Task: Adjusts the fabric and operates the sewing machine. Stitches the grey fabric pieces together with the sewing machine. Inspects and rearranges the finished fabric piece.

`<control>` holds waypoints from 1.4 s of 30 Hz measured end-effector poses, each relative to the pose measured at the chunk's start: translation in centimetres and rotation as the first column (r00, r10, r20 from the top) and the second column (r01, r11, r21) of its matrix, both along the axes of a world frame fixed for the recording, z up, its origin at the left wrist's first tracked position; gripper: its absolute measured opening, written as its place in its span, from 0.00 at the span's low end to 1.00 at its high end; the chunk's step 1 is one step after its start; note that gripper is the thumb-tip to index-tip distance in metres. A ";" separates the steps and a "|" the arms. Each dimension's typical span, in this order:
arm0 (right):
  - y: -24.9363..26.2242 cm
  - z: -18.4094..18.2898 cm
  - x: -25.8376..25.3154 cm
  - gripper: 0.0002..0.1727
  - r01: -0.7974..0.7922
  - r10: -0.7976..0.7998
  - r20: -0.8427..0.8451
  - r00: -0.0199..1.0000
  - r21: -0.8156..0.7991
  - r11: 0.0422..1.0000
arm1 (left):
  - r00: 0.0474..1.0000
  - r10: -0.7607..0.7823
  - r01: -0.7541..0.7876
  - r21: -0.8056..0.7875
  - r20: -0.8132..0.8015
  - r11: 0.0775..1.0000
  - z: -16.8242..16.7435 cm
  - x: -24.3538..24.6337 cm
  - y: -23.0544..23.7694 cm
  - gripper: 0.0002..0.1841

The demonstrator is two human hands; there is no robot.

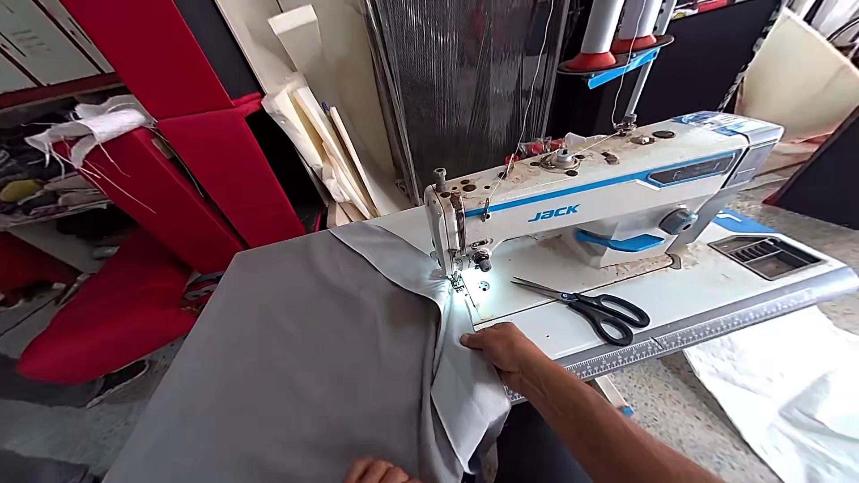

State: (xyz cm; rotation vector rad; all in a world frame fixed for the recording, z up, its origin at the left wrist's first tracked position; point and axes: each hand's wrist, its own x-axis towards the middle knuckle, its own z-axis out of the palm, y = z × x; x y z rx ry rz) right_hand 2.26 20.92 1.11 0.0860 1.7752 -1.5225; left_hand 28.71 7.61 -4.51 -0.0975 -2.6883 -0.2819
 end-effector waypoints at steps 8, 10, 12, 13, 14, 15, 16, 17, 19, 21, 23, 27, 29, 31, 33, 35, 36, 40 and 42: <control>-0.3 -0.2 0.7 0.09 0.043 -0.028 -0.103 0.994 0.141 0.989 | 0.888 -0.406 0.442 0.163 -0.214 0.882 7.6 -15.9 -2.4 0.18; -0.3 0.0 0.8 0.09 0.055 -0.037 -0.108 0.993 0.169 0.984 | 0.881 -0.461 0.472 0.133 -0.109 0.871 5.8 -18.9 -3.0 0.18; -0.4 0.1 0.9 0.07 0.065 -0.051 -0.076 0.996 0.192 0.979 | 0.887 -0.459 0.462 0.089 -0.061 0.882 3.6 -20.8 -4.5 0.18; -0.5 0.2 0.9 0.08 0.066 -0.054 -0.064 0.996 0.205 0.977 | 0.888 -0.454 0.458 0.067 -0.069 0.886 2.5 -21.5 -5.5 0.18; -0.5 0.3 0.9 0.08 0.067 -0.056 -0.057 0.997 0.216 0.974 | 0.886 -0.455 0.460 0.054 -0.090 0.886 1.6 -22.0 -6.6 0.18; -0.6 0.4 0.8 0.09 0.063 -0.052 -0.054 0.997 0.229 0.971 | 0.881 -0.460 0.468 0.052 -0.109 0.882 1.1 -22.4 -7.5 0.17; -0.7 0.5 0.8 0.09 0.062 -0.051 -0.052 0.997 0.243 0.968 | 0.874 -0.471 0.480 0.068 -0.117 0.874 0.9 -22.7 -8.2 0.17; -0.8 0.6 0.8 0.09 0.062 -0.051 -0.053 0.997 0.254 0.965 | 0.868 -0.484 0.494 0.086 -0.112 0.865 0.7 -22.9 -8.8 0.17; -0.9 0.6 0.8 0.09 0.064 -0.054 -0.046 0.997 0.256 0.965 | 0.855 -0.514 0.518 0.107 -0.064 0.849 0.6 -23.0 -9.9 0.16; -0.8 0.4 0.9 0.09 0.074 -0.067 -0.036 0.997 0.231 0.970 | 0.840 -0.542 0.542 0.120 -0.034 0.832 0.6 -23.2 -10.7 0.16; -0.4 0.4 1.0 0.10 0.090 -0.090 -0.011 0.996 0.207 0.974 | 0.829 -0.557 0.559 0.114 -0.050 0.822 0.7 -23.3 -11.0 0.17; -0.2 0.4 1.1 0.08 0.122 -0.124 0.000 0.992 0.176 0.977 | 0.779 -0.618 0.626 0.072 -0.106 0.777 0.9 -23.1 -10.6 0.18; -0.2 0.4 1.0 0.07 0.127 -0.128 -0.007 0.992 0.165 0.978 | 0.749 -0.657 0.663 0.071 -0.086 0.745 0.9 -23.3 -10.4 0.20; -0.1 0.3 1.1 0.07 0.130 -0.129 -0.012 0.992 0.152 0.980 | 0.723 -0.689 0.691 0.073 -0.052 0.719 0.9 -23.4 -10.2 0.22; 0.0 0.2 1.1 0.07 0.131 -0.130 -0.021 0.991 0.143 0.981 | 0.706 -0.707 0.708 0.078 -0.036 0.702 0.8 -23.5 -10.1 0.22; 0.0 0.2 1.1 0.08 0.128 -0.125 -0.029 0.992 0.140 0.982 | 0.698 -0.715 0.716 0.086 -0.039 0.693 0.7 -23.6 -10.1 0.22; 0.0 0.2 1.1 0.08 0.127 -0.124 -0.032 0.992 0.138 0.982 | 0.697 -0.716 0.716 0.089 -0.040 0.692 0.7 -23.6 -10.1 0.22; 0.0 0.1 1.1 0.09 0.119 -0.114 -0.044 0.993 0.149 0.982 | 0.700 -0.715 0.712 0.091 -0.006 0.696 0.8 -23.6 -10.0 0.23; -0.1 0.1 1.0 0.09 0.106 -0.100 -0.041 0.994 0.183 0.977 | 0.700 -0.714 0.708 0.102 0.032 0.699 0.8 -23.6 -10.0 0.23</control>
